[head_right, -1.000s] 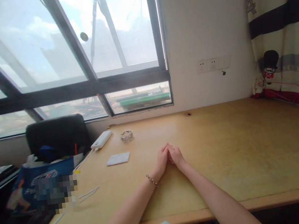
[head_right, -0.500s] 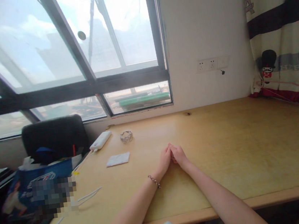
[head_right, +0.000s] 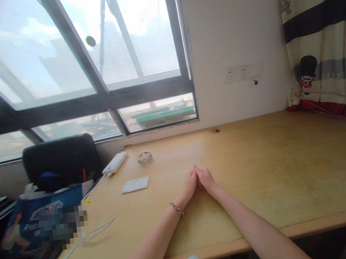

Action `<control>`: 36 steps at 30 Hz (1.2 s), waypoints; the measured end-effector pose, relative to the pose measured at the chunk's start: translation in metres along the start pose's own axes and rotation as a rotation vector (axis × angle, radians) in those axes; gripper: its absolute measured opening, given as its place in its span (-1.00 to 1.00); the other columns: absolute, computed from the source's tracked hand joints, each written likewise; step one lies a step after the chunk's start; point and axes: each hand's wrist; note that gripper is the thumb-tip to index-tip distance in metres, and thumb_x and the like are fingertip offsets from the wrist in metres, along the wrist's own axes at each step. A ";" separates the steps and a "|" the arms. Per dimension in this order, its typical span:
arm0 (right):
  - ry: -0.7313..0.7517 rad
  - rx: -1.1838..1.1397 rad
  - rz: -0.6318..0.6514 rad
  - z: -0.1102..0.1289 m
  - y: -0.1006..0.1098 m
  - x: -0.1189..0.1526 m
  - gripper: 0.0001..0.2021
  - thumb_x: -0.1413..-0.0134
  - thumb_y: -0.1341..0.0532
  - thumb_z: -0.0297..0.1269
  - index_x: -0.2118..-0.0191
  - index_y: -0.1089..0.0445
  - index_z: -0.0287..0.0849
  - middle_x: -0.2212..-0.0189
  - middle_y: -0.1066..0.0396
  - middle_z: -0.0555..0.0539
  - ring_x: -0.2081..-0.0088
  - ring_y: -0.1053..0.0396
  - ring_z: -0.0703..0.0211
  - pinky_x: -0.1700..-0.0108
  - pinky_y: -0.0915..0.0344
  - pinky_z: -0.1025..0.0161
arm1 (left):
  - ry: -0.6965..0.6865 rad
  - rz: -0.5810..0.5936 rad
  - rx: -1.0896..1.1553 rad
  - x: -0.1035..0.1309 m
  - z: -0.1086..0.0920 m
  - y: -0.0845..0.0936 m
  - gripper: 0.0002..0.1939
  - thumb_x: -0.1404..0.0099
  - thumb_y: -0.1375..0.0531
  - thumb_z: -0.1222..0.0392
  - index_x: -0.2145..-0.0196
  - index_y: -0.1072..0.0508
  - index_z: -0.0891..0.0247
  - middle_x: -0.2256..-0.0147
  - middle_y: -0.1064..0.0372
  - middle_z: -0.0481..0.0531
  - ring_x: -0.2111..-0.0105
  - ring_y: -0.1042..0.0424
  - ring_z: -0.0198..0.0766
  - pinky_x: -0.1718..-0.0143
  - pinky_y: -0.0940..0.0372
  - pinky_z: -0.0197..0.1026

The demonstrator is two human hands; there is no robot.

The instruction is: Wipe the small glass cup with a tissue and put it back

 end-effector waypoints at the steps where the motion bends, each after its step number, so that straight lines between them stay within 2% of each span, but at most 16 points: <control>1: 0.006 0.012 -0.002 0.000 0.000 0.000 -0.50 0.11 -0.03 0.12 0.80 -0.03 -0.15 0.90 0.05 0.12 0.85 0.05 0.37 0.82 0.11 0.37 | -0.001 0.002 -0.004 0.000 -0.001 0.000 -0.60 -0.18 0.10 -0.08 0.57 -0.21 0.30 0.72 -0.12 -0.11 0.75 -0.16 -0.41 0.74 -0.14 -0.33; 20: 0.038 0.165 -0.050 -0.002 0.002 -0.002 -0.47 0.10 0.04 0.16 0.81 -0.08 -0.15 0.90 -0.01 0.08 0.85 -0.01 0.33 0.80 0.05 0.35 | -0.001 0.001 -0.033 0.002 -0.006 -0.001 -0.59 -0.19 0.10 -0.09 0.60 -0.18 0.28 0.74 -0.09 -0.12 0.75 -0.14 -0.41 0.74 -0.09 -0.34; 36: 0.047 0.171 -0.046 -0.004 0.003 -0.001 -0.48 0.06 0.05 0.14 0.78 -0.09 -0.16 0.89 -0.02 0.08 0.83 -0.02 0.33 0.80 0.04 0.36 | 0.000 0.000 -0.033 0.002 -0.004 -0.001 -0.56 -0.17 0.10 -0.14 0.61 -0.16 0.27 0.75 -0.08 -0.12 0.76 -0.12 -0.41 0.74 -0.09 -0.33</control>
Point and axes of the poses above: each hand's wrist, its own x-axis away from the middle knuckle, its own y-axis out of the back of the hand, z = x × y
